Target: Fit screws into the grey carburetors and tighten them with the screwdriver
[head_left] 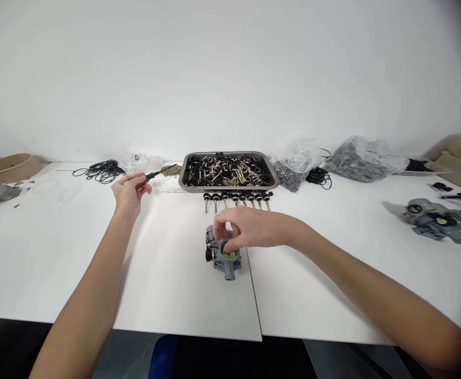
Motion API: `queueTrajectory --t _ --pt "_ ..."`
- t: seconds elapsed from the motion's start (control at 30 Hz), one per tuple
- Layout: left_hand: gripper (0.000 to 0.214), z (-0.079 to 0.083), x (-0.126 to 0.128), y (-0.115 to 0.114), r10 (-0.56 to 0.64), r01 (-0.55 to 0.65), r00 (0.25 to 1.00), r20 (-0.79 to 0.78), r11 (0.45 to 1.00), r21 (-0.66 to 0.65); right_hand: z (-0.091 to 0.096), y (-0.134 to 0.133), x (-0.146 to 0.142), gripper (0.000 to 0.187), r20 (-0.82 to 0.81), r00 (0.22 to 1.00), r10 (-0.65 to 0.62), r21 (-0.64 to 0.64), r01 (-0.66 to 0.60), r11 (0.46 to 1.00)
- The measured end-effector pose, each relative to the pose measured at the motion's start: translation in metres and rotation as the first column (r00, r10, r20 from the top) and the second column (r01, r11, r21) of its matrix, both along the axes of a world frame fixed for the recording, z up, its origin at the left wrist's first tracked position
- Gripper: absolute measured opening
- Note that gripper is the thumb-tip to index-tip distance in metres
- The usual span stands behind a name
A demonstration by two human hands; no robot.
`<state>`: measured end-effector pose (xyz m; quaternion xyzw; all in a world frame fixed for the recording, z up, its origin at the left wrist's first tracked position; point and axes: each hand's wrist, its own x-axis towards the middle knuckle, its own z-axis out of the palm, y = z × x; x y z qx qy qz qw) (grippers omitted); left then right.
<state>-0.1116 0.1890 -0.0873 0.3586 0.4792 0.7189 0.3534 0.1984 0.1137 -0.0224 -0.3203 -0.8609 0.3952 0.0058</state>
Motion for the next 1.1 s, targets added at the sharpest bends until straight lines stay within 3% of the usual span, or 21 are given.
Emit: queueTrajectory --t 0.13,0.37,0.73,1.1 --pt "0.023 0.003 -0.001 0.000 0.024 -0.024 1.000 0.013 0.998 0.053 -0.001 0.005 0.001 0.020 0.033 0.999 0.023 -0.079 -0.020 0.997" --pt "0.027 0.011 0.000 -0.002 0.097 -0.109 0.992 0.081 0.981 0.162 0.003 0.001 -0.001 0.021 0.110 0.994 -0.025 -0.072 0.033 0.997" --pt "0.021 0.002 0.002 -0.001 0.173 -0.173 0.985 0.004 0.985 0.000 0.005 -0.005 -0.004 0.017 0.151 0.988 -0.027 -0.008 0.028 1.000" --pt "0.025 -0.010 0.004 0.004 0.133 -0.134 0.990 -0.046 0.991 -0.010 0.007 -0.006 -0.006 0.018 0.157 0.988 -0.018 -0.020 0.022 1.000"
